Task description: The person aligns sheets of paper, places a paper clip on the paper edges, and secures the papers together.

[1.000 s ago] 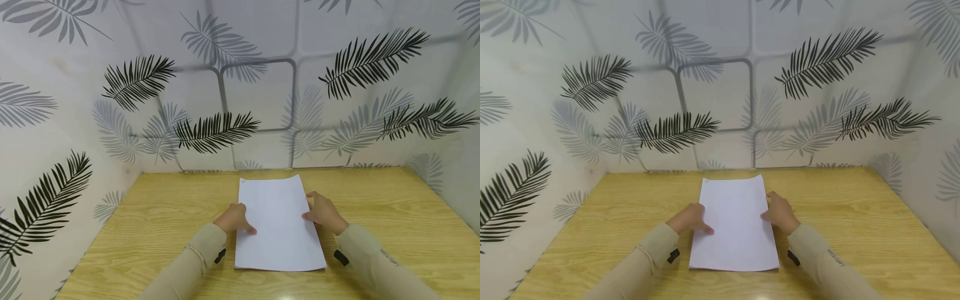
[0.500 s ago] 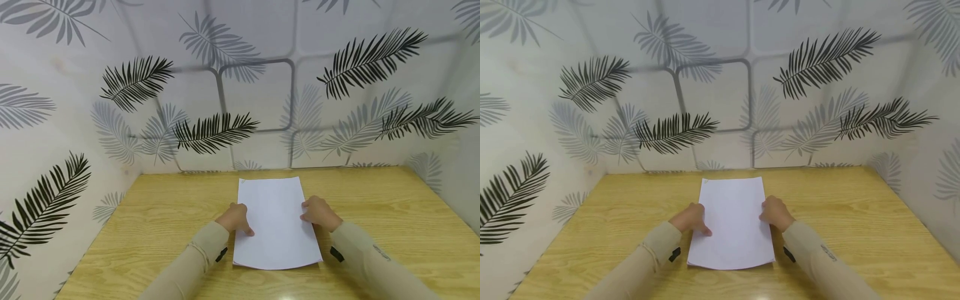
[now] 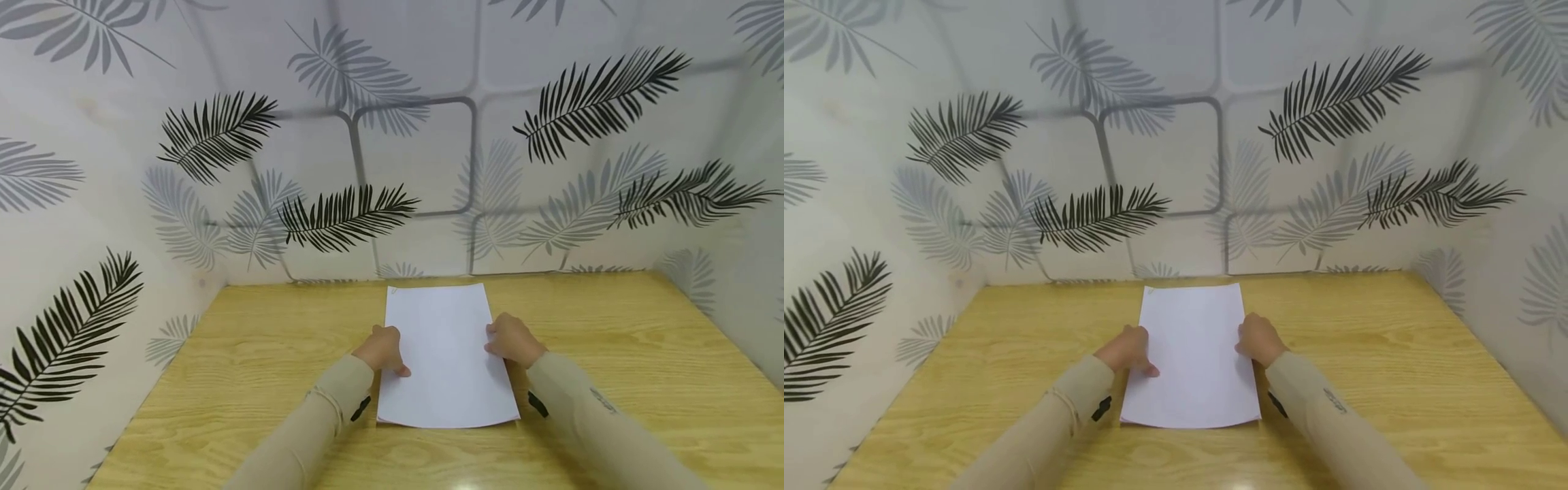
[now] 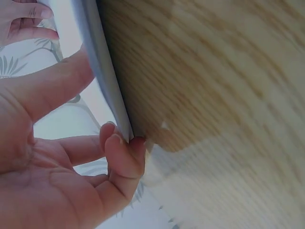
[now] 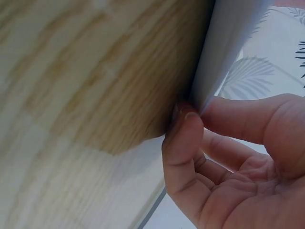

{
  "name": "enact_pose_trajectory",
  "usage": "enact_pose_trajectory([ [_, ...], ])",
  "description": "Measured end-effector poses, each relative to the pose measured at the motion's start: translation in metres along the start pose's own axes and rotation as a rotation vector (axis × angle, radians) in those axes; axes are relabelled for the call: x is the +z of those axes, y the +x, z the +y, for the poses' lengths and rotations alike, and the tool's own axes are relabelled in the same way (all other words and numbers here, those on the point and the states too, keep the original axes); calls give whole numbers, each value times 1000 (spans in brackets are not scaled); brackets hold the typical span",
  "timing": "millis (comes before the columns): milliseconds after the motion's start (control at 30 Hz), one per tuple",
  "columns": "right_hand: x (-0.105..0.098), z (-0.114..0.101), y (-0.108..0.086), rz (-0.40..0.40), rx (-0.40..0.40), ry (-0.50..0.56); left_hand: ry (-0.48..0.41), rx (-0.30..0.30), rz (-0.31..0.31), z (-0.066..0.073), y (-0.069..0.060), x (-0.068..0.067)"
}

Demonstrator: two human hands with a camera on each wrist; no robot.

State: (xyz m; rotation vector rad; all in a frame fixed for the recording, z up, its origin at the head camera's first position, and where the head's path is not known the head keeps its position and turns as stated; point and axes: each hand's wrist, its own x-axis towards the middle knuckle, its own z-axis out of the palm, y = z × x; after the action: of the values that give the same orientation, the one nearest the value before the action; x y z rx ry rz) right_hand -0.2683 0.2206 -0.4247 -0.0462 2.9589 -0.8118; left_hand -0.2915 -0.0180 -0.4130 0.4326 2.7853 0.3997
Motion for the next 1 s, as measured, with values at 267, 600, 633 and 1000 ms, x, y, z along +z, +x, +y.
enact_pose_trajectory([
  [267, -2, -3, 5, -15, 29, -33, 10, -18, 11, -3, 8, 0],
  [600, -1, -4, 5, -13, 76, -96, -11, -45, 24, -2, 4, -4],
  [633, -1, -4, 6, -12, 77, -103, -16, -43, 27, -2, 4, -4],
  [1000, -12, -1, -5, 173, 34, 11, -181, 50, 319, -14, 3, -4],
])
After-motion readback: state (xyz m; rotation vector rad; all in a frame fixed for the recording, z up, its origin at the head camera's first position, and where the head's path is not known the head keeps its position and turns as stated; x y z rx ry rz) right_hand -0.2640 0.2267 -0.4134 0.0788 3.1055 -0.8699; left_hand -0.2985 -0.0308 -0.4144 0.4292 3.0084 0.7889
